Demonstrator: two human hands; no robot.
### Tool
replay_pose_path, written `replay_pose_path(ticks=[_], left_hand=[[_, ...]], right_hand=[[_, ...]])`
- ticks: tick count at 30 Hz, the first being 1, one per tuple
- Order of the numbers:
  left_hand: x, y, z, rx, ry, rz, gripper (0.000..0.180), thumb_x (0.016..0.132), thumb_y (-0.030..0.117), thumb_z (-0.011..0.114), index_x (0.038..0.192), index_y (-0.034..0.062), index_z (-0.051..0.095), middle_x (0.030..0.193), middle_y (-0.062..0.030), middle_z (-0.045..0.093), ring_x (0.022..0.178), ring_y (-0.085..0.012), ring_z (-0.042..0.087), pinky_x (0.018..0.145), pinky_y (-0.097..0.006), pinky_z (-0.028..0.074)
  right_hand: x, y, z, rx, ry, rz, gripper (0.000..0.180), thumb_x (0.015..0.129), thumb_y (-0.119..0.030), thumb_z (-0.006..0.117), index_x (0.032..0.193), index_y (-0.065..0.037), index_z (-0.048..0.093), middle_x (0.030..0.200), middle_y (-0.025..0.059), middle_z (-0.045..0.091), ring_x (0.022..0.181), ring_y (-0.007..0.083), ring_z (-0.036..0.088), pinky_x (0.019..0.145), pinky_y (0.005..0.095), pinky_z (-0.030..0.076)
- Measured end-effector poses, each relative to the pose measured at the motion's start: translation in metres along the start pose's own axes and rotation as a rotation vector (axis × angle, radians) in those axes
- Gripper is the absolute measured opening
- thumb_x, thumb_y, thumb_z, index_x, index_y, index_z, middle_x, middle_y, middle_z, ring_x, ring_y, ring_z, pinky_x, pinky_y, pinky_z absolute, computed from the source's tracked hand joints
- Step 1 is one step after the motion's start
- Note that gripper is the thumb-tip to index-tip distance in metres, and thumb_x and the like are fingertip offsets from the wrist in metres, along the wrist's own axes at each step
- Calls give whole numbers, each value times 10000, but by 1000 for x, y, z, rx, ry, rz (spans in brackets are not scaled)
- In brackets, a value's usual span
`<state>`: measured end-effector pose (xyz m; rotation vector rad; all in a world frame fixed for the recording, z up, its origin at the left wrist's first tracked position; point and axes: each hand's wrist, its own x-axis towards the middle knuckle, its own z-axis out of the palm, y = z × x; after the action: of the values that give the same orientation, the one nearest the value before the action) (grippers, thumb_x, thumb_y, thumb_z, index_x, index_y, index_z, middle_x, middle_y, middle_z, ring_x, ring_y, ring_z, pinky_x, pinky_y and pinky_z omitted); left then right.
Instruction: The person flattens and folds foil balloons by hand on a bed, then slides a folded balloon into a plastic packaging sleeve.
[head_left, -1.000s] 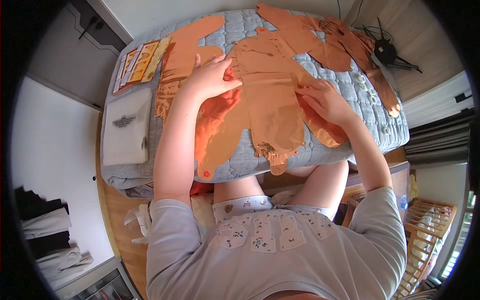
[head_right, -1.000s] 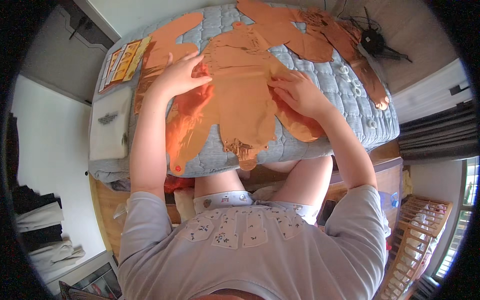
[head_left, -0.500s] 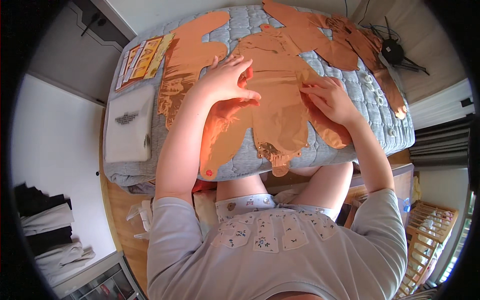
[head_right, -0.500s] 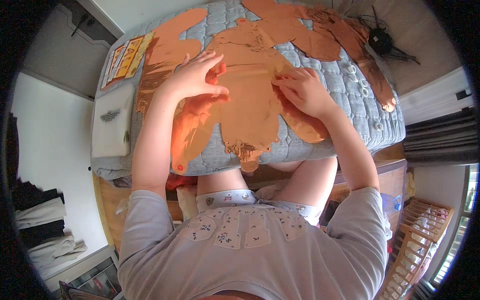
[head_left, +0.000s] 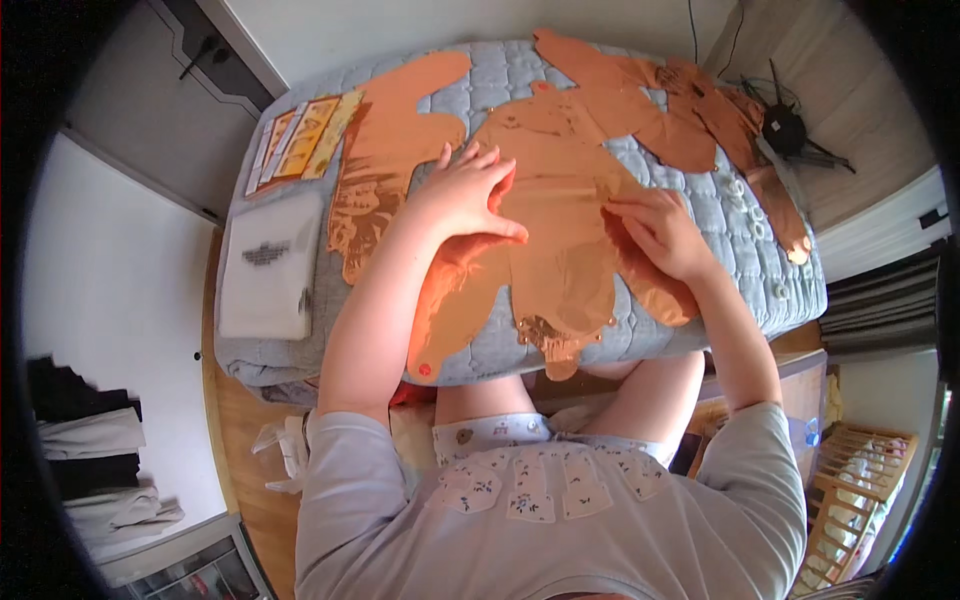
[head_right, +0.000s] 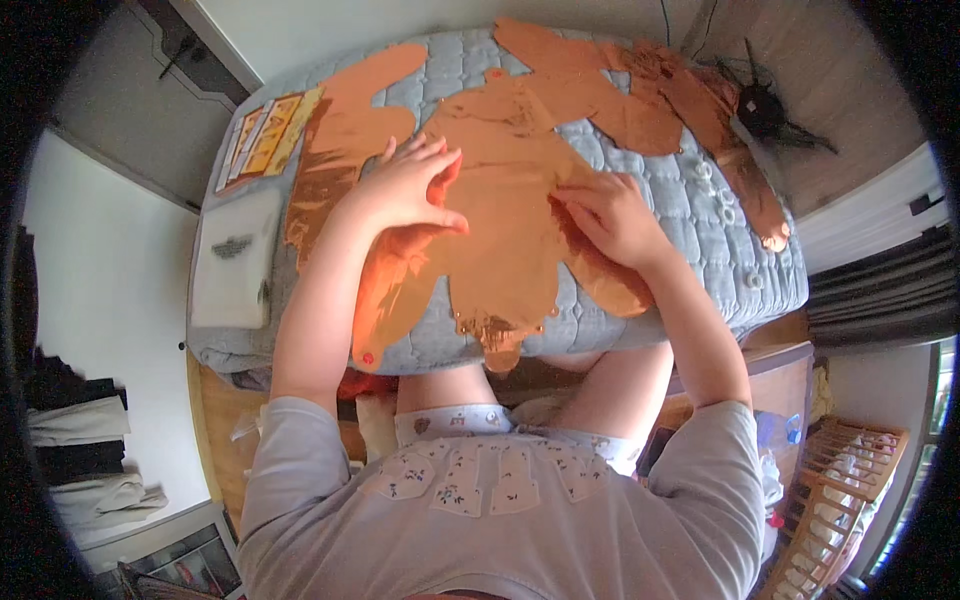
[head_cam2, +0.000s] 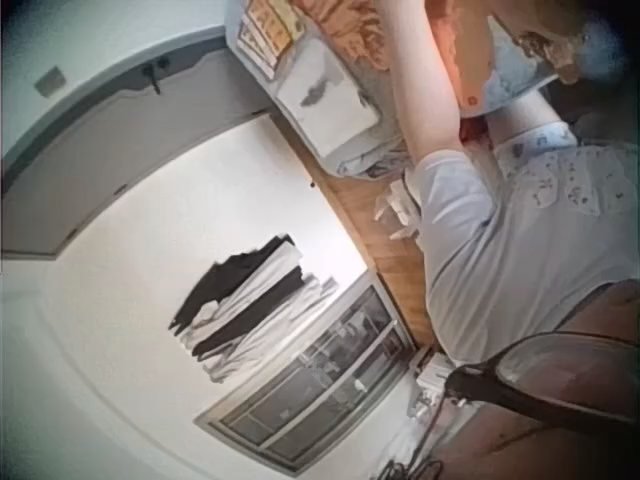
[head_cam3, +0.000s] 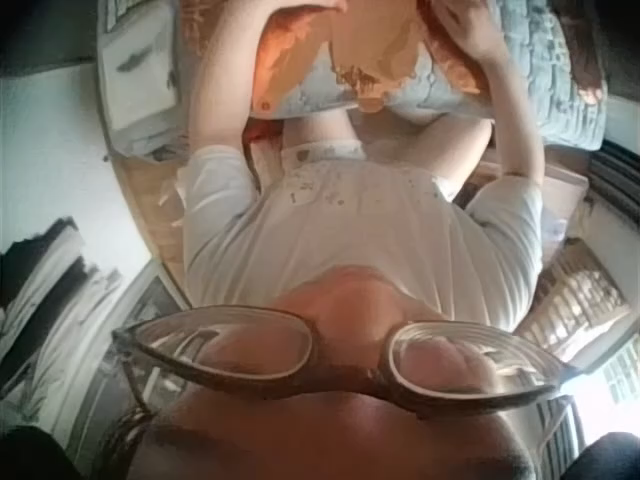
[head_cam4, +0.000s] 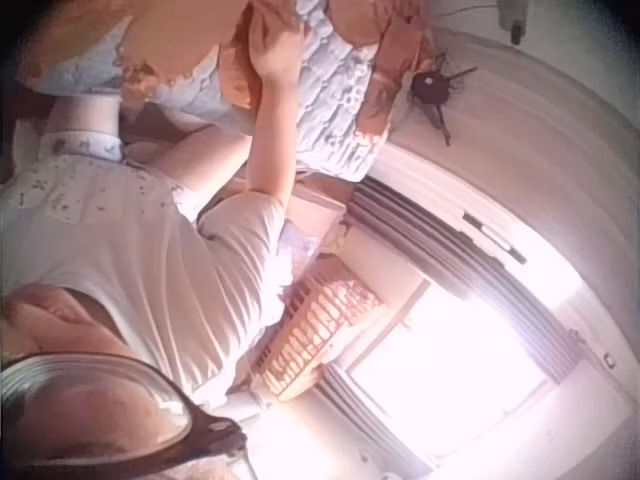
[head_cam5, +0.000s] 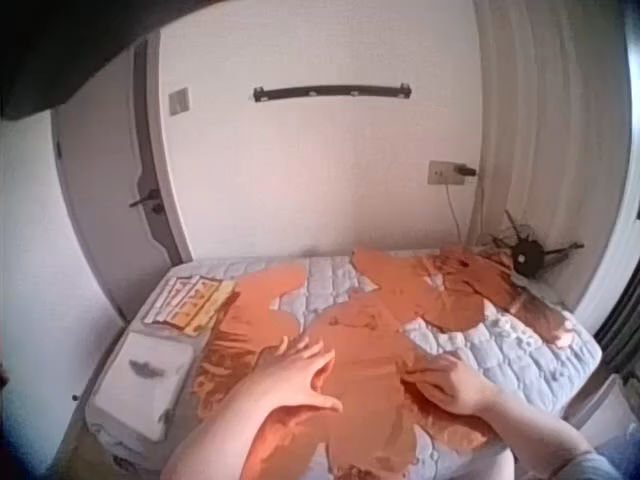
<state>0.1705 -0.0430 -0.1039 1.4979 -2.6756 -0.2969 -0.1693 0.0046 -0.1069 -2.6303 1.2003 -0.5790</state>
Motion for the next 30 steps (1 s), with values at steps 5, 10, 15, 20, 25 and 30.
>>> replay_pose_path(ticks=[5, 10, 15, 20, 25, 30], left_hand=[[1, 4, -3, -28, 34, -3, 1166, 722, 810, 683, 1569, 75, 363, 1650, -194, 291, 1553, -359, 206, 1269, -543, 128], [8, 6, 7, -33, 112, 83, 1112, 835, 808, 563, 1603, 57, 275, 1680, -193, 200, 1572, -337, 139, 1275, -519, 116], [16, 5, 17, -13, -14, 29, 1094, 848, 778, 585, 1633, 117, 206, 1699, -184, 130, 1583, -333, 65, 1277, -517, 75], [16, 6, 17, -21, -33, 18, 1159, 807, 814, 597, 1630, 96, 207, 1696, -195, 138, 1582, -338, 79, 1276, -511, 77], [19, 6, 20, -14, -12, 23, 1186, 795, 821, 605, 1625, 72, 208, 1695, -198, 137, 1582, -333, 88, 1276, -506, 89], [18, 4, 21, -11, 1, 26, 1209, 784, 826, 611, 1621, 53, 205, 1692, -207, 141, 1580, -329, 98, 1277, -498, 102]], right_hand=[[-3, -2, 0, 13, 19, 6, 340, 925, -129, 566, 1225, -62, 712, 1247, 130, 680, 1167, 314, 602, 1068, 435, 383], [-2, -2, 5, 0, 97, -21, 290, 928, -160, 589, 1162, -84, 742, 1205, 96, 705, 1117, 300, 622, 1041, 433, 395], [-3, -1, 4, -3, 46, 8, 321, 939, -149, 567, 1208, -70, 723, 1253, 117, 683, 1177, 307, 597, 1065, 427, 374], [-2, -3, 3, 13, 32, -12, 308, 966, -155, 555, 1213, -81, 723, 1259, 116, 683, 1193, 307, 591, 1076, 437, 367], [-1, -2, -2, 39, 22, 2, 308, 968, -145, 556, 1217, -58, 716, 1247, 133, 686, 1182, 316, 597, 1063, 430, 385], [14, 25, -3, 282, 22, 93, 285, 974, -155, 583, 1199, -31, 708, 1188, 147, 720, 1102, 303, 667, 969, 389, 495]])
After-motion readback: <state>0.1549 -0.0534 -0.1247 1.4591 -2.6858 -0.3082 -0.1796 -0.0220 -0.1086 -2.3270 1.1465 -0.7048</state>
